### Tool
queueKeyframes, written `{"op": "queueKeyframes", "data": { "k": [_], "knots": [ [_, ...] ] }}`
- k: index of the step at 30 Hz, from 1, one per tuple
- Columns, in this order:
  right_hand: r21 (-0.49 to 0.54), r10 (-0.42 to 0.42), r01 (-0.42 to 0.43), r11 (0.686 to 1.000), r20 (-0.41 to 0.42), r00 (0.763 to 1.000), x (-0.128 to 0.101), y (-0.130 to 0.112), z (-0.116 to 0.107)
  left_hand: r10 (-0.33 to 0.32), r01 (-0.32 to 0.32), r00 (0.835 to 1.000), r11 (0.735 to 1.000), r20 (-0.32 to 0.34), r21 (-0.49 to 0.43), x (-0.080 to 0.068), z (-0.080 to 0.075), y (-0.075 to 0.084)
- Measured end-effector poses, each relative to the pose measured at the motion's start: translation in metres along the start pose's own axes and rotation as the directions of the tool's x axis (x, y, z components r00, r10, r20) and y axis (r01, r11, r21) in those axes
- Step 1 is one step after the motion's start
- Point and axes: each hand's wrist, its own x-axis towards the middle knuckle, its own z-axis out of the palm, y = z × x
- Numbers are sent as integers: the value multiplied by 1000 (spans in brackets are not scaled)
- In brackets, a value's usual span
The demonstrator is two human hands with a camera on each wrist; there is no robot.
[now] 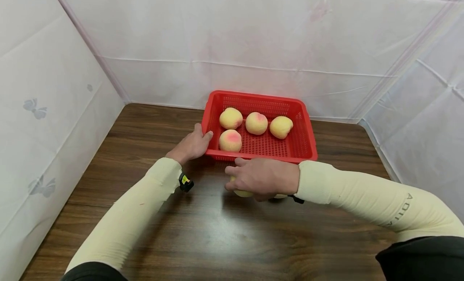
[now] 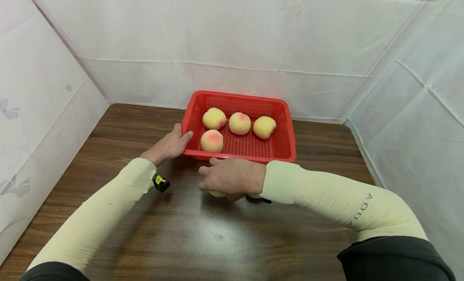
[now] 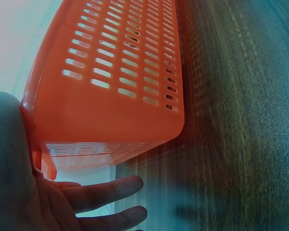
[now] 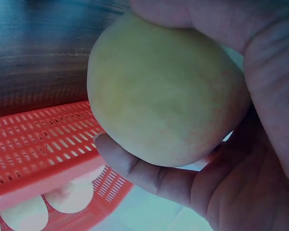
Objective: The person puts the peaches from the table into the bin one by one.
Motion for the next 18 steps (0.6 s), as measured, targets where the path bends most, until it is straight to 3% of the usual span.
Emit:
{"op": "queueKeyframes", "data": {
  "k": [9, 18],
  "knots": [
    [-3, -5, 5, 1000, -6, 1000, -4, 5, -7, -10, 10, 1000, 1000, 4, 0, 0, 0, 0],
    [4, 12, -12, 1000, -54, 998, -10, 12, -10, 21, -20, 999, 1000, -37, 22, 1, 1, 0]
  ]
}}
